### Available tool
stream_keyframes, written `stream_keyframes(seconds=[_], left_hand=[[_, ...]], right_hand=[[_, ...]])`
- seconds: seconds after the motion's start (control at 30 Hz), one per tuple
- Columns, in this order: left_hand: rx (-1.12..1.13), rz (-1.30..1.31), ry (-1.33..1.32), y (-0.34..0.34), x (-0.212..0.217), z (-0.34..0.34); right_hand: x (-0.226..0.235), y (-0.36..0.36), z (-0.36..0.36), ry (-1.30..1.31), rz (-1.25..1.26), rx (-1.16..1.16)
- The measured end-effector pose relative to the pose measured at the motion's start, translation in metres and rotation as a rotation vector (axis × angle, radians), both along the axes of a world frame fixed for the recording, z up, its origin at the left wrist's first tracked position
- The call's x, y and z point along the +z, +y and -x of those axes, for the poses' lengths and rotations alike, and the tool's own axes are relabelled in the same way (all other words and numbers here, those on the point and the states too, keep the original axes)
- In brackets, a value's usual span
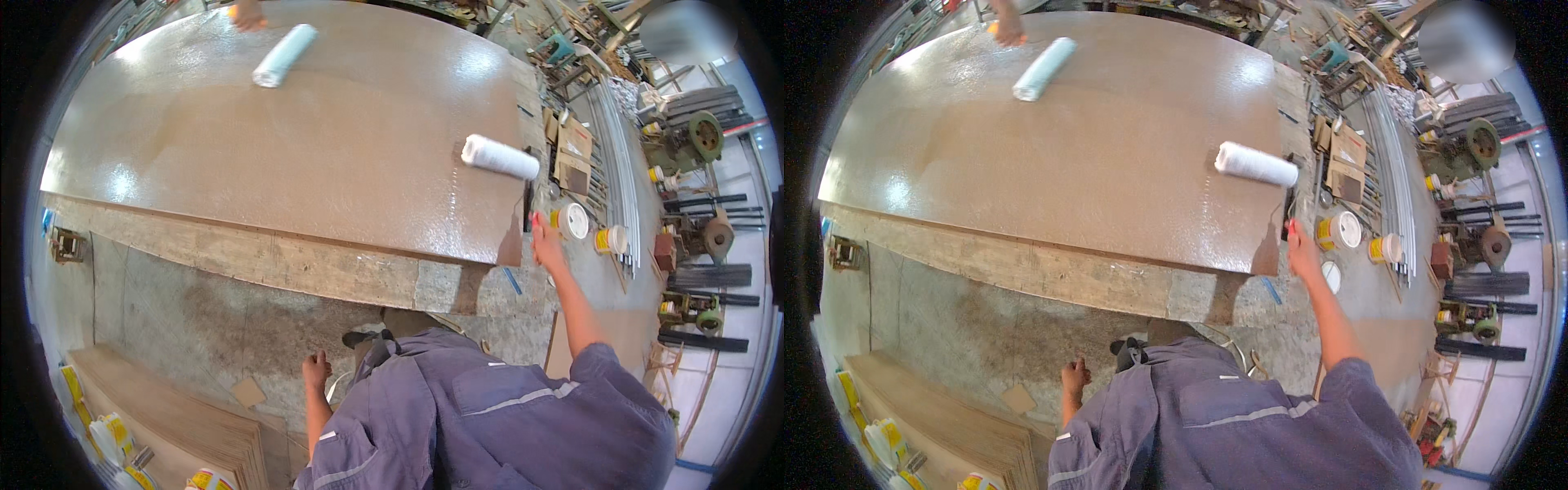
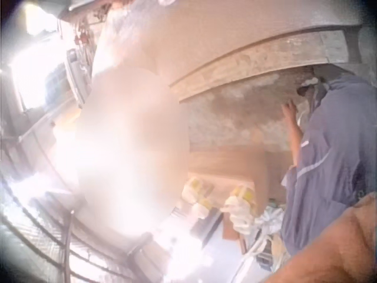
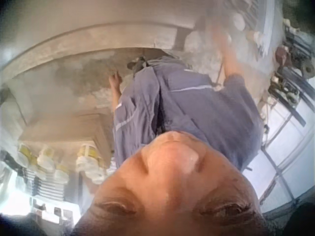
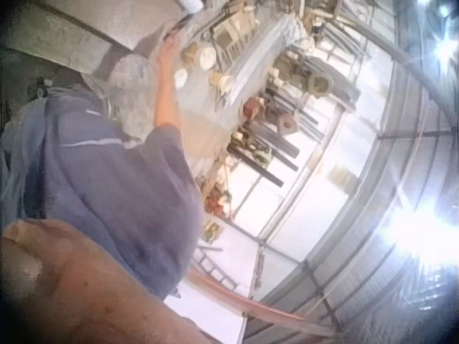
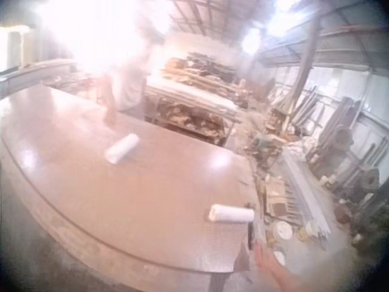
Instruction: The person positions a large sheet of textured material onto a wooden board, then uses a rubber mallet to press it down. Afterward, the person uses a paint roller to apply a white adhesive or finish to the surface of the board.
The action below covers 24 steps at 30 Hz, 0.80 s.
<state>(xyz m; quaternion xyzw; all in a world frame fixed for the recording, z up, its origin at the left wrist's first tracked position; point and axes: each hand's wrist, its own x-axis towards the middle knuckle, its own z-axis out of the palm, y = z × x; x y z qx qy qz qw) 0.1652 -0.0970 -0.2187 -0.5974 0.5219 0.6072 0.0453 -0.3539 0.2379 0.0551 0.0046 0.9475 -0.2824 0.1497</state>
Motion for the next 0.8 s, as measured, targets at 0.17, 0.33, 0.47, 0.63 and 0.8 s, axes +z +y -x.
stream_keyframes(seconds=[0.17,0.33,0.47,0.63,0.8], left_hand=[[0.178,-0.053,-0.025,0.019,0.002,-0.033],[0.302,-0.042,-0.125,0.039,0.031,-0.039],[0.263,-0.093,-0.140,0.054,0.000,-0.051],[0.063,0.005,-0.165,0.014,0.020,-0.016],[-0.043,0.100,-0.094,-0.055,0.023,0.001]], right_hand=[[-0.001,-0.057,0.139,0.035,-0.012,0.038],[-0.012,-0.070,0.186,0.006,0.094,0.069],[-0.005,-0.060,0.157,-0.048,0.146,0.084],[0.015,-0.024,0.065,-0.096,0.140,0.135],[0.056,-0.008,-0.050,-0.153,0.161,0.064]])
